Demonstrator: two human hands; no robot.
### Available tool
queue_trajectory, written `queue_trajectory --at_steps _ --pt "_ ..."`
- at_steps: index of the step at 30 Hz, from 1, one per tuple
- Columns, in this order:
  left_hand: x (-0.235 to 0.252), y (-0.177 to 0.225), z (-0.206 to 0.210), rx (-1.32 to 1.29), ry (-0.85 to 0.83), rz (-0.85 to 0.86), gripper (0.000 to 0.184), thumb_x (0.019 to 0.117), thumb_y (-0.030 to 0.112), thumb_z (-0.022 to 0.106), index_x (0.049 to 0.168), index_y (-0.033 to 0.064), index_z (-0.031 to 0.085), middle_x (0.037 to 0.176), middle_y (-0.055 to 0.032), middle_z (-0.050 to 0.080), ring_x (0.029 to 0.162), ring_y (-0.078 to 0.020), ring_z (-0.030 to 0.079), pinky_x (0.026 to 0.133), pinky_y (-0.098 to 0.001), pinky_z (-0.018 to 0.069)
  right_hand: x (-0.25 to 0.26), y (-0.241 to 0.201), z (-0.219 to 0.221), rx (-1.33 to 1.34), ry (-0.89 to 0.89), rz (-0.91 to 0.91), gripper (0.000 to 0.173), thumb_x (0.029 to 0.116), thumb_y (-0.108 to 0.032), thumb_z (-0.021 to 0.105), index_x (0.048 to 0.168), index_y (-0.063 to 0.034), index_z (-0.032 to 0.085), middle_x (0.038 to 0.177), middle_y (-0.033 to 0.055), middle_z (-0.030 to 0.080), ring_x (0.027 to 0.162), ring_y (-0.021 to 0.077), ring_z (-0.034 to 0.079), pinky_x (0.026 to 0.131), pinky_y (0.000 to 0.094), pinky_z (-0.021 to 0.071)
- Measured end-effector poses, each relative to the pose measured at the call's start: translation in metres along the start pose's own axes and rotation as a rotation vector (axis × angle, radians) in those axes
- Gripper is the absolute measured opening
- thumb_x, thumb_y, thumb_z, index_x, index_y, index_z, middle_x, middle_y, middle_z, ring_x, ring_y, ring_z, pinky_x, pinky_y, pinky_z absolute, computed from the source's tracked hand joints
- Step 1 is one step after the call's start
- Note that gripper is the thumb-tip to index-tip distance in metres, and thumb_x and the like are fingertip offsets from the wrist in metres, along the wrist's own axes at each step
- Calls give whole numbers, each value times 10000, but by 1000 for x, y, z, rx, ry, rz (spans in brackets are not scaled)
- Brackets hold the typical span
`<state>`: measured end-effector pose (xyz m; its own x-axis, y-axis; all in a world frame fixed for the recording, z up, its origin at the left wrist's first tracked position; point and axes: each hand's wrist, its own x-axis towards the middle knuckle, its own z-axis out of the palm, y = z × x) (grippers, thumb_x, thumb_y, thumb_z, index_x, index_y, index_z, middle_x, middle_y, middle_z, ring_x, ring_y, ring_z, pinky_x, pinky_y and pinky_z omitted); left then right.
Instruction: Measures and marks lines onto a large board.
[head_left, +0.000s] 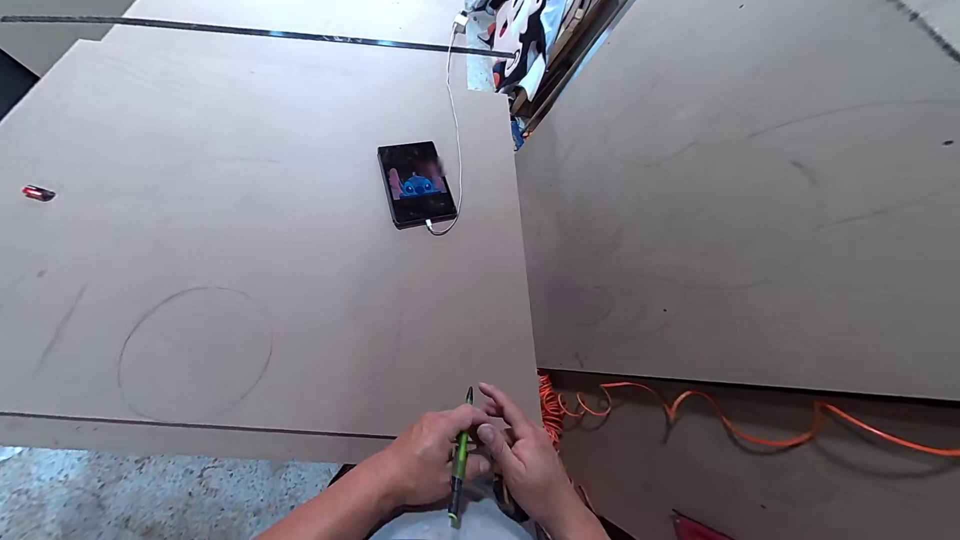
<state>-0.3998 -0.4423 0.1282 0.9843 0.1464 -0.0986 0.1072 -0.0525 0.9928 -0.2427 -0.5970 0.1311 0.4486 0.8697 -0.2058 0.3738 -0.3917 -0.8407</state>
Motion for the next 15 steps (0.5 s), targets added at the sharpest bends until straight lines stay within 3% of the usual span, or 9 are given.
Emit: queue_trajectory --at_steps 4,7,11,15 --pt "12 -6 19 -6 -45 -10 411 969 322 725 1317 142 601 1151 -15 696 1026 -113 681 919 -366 593 -15 18 -2 64 -18 72 741 953 -738 492 1497 -237 539 1092 -54 735 811 62 704 687 348 637" --pt "32 -12 40 -1 -71 -40 438 962 322 731 1336 150 582 1194 -10 690 1068 -111 676 944 -369 587 -19 39 -16 136 -17 105 747 944 -723 530 1479 -203 557 1101 -40 740 922 65 713 800 356 641" --pt "83 -6 70 -5 46 -33 425 957 348 727 1309 139 615 1262 -10 666 1168 -110 635 1026 -366 546 5 70 -72 136 -91 36 757 937 -737 527 1469 -200 566 1099 -43 745 939 59 715 826 360 639" --pt "125 -1 102 20 130 -46 400 963 305 723 1299 124 604 1209 -22 683 1107 -114 663 981 -368 574 19 101 -115 164 -185 8 688 972 -695 510 1455 -210 583 1102 -42 751 937 57 715 849 361 629"
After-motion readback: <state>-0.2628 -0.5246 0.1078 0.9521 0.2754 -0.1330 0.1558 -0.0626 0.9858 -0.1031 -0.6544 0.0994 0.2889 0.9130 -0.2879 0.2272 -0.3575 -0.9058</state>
